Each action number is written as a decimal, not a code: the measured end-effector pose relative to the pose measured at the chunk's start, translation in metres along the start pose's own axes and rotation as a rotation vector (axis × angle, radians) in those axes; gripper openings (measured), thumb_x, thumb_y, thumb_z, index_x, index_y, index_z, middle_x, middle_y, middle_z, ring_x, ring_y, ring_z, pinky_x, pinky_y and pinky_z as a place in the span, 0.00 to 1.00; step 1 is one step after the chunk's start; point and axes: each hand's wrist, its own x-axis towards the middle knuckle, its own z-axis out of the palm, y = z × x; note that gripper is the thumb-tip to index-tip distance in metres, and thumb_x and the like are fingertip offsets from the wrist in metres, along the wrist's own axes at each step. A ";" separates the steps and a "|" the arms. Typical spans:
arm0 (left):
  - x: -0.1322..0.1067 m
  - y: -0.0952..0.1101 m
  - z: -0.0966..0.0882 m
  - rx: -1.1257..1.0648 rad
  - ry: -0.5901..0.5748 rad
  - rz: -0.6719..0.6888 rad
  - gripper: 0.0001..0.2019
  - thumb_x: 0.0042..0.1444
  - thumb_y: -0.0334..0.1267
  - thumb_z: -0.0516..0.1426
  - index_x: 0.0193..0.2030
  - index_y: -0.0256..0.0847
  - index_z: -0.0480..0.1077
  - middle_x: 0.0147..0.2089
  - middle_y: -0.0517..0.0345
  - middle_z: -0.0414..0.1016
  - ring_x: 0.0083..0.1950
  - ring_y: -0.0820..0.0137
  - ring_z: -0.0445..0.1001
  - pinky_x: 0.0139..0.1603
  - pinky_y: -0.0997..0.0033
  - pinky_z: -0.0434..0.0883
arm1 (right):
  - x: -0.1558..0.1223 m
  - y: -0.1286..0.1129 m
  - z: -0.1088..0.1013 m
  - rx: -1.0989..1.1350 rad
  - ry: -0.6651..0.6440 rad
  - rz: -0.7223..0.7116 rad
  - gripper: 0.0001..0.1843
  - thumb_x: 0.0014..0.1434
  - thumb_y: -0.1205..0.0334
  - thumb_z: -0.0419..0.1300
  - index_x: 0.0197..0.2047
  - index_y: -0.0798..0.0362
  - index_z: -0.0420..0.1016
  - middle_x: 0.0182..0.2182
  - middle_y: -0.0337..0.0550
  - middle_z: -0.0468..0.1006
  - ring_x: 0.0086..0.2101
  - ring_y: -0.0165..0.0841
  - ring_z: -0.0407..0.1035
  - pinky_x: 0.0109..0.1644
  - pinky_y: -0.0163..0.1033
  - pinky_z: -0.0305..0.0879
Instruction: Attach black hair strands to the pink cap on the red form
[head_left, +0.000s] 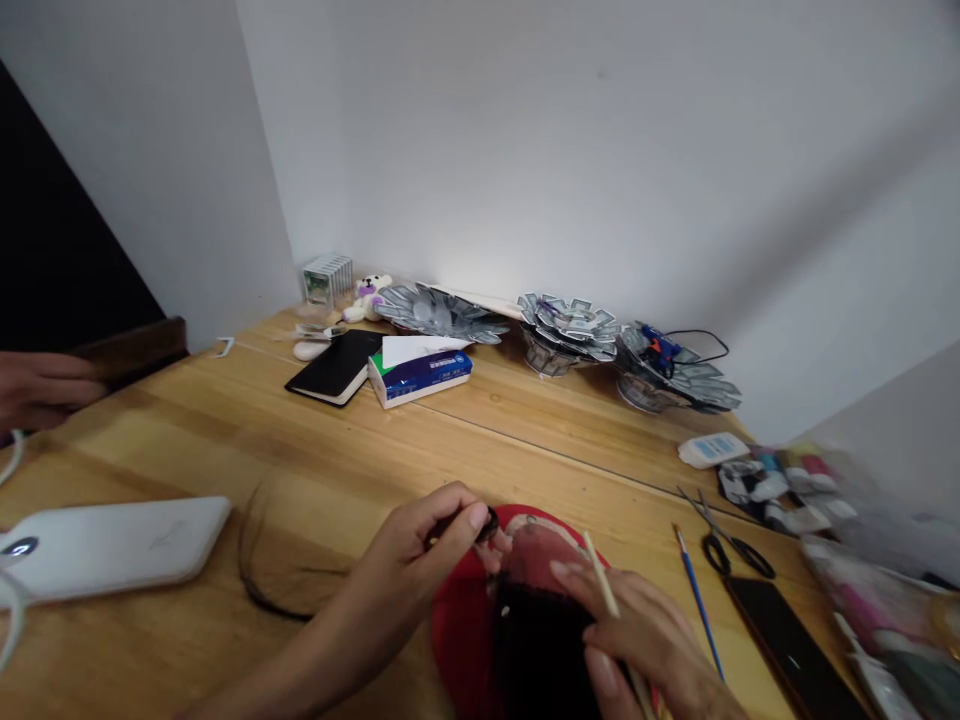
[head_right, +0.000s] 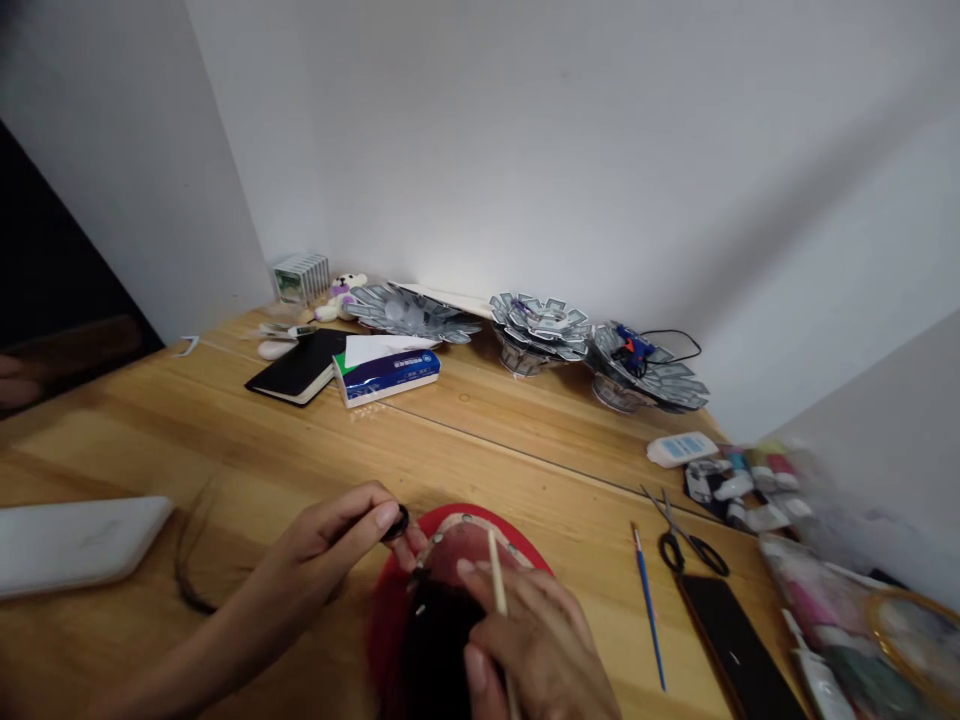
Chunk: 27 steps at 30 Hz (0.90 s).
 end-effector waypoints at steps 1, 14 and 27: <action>0.000 0.000 0.000 0.001 0.009 0.001 0.16 0.68 0.41 0.50 0.31 0.41 0.72 0.34 0.57 0.79 0.38 0.69 0.78 0.44 0.73 0.71 | 0.007 -0.001 -0.003 0.017 0.021 0.070 0.08 0.68 0.61 0.55 0.41 0.43 0.76 0.44 0.43 0.87 0.43 0.43 0.82 0.51 0.46 0.78; -0.007 0.005 -0.006 0.246 0.072 0.149 0.12 0.66 0.37 0.51 0.32 0.41 0.70 0.29 0.62 0.72 0.30 0.72 0.69 0.32 0.74 0.61 | 0.081 -0.029 0.034 0.661 -0.285 0.723 0.21 0.54 0.48 0.68 0.48 0.47 0.77 0.46 0.48 0.84 0.45 0.44 0.78 0.50 0.46 0.73; 0.000 0.044 -0.043 -0.340 0.210 0.010 0.11 0.58 0.50 0.65 0.40 0.48 0.80 0.49 0.62 0.79 0.49 0.73 0.74 0.50 0.80 0.70 | 0.089 -0.026 0.021 0.357 -0.323 0.143 0.13 0.68 0.70 0.51 0.32 0.49 0.66 0.33 0.39 0.71 0.34 0.32 0.68 0.38 0.33 0.67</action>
